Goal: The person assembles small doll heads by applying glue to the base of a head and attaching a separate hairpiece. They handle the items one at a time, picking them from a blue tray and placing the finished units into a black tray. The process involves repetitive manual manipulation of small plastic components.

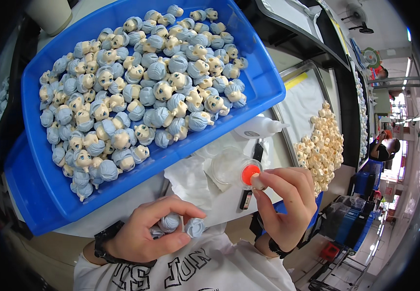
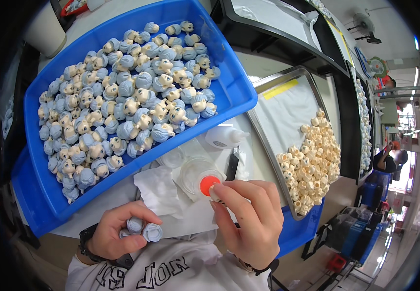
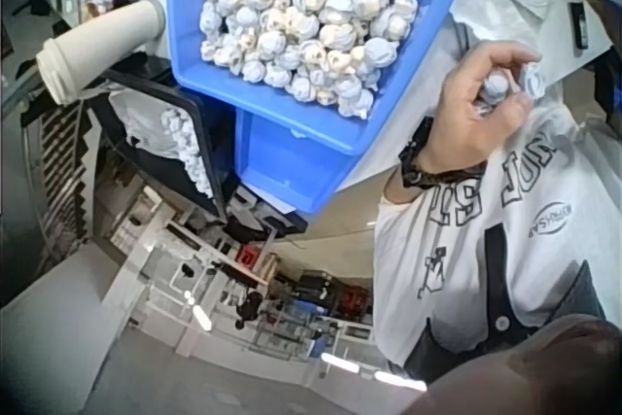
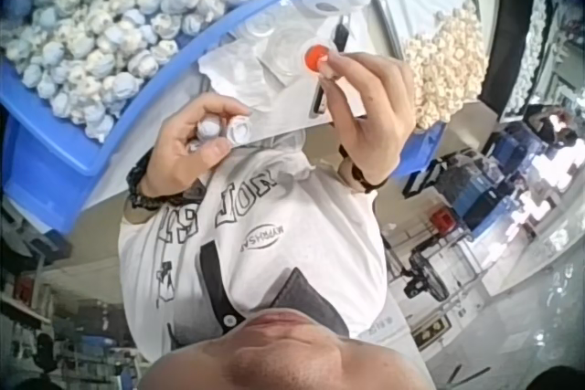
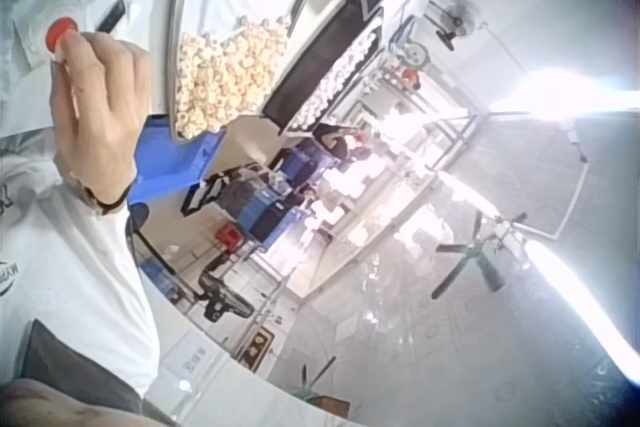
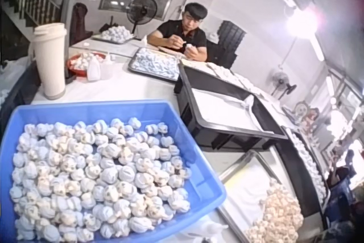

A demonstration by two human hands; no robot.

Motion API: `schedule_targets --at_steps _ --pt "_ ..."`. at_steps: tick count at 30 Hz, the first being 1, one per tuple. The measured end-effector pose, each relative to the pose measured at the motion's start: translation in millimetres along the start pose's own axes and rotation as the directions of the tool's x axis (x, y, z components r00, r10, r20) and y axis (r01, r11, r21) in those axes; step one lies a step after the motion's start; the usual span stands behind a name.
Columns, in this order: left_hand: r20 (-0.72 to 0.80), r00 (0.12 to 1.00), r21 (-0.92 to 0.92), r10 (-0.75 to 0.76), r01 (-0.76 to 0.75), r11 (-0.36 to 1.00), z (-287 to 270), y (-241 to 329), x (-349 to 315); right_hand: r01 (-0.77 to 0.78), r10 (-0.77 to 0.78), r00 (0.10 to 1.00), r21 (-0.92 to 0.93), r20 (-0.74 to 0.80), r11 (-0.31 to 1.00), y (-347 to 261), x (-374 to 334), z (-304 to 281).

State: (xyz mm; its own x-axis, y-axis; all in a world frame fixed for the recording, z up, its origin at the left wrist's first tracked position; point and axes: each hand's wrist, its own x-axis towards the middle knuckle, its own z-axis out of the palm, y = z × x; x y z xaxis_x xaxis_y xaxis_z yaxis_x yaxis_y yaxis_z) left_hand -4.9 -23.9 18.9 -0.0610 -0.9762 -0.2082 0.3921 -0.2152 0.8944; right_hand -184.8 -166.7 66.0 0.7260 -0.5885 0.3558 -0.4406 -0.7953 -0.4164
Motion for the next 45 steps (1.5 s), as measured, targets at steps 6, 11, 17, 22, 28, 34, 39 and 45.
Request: schedule_targets --at_steps 6,11,17,22,28,34,39,45 --pt "-0.058 0.997 -0.013 0.052 -0.053 0.999 -1.9 -1.9 0.1 -0.044 0.047 0.991 0.029 -0.127 0.999 2.4 -12.8 6.2" --pt "-0.086 0.993 -0.021 0.082 -0.085 0.996 0.5 -2.1 0.3 0.055 0.059 0.962 0.403 -0.265 0.914 -10.4 -28.2 14.4" --pt "-0.097 0.989 0.013 0.111 -0.11 0.994 1.8 -2.7 0.7 0.16 -0.1 0.985 0.538 -0.138 0.827 -24.5 -23.0 27.8" --pt "-0.089 0.989 0.024 0.121 -0.12 0.993 0.7 -4.2 -0.3 0.155 -0.122 0.987 0.445 -0.103 0.882 -28.5 -24.8 33.4" --pt "-0.079 0.986 0.069 0.148 -0.143 0.987 1.2 -1.5 1.5 0.197 -0.185 0.98 0.402 -0.069 0.894 -27.6 -23.9 33.8" --pt "-0.029 0.994 0.06 0.101 -0.099 0.993 -0.2 -3.9 0.1 0.186 -0.226 0.973 0.449 0.037 0.874 -24.3 -20.0 30.8" --pt "0.1 0.989 -0.141 -0.112 0.126 0.982 -8.9 0.5 -4.4 0.142 -0.178 0.981 0.349 0.073 0.926 -37.7 -11.8 28.2" --pt "0.172 0.95 -0.25 -0.26 0.297 0.922 -11.3 3.5 -3.2 0.157 -0.172 0.985 0.275 0.032 0.949 -41.1 -11.8 41.2"
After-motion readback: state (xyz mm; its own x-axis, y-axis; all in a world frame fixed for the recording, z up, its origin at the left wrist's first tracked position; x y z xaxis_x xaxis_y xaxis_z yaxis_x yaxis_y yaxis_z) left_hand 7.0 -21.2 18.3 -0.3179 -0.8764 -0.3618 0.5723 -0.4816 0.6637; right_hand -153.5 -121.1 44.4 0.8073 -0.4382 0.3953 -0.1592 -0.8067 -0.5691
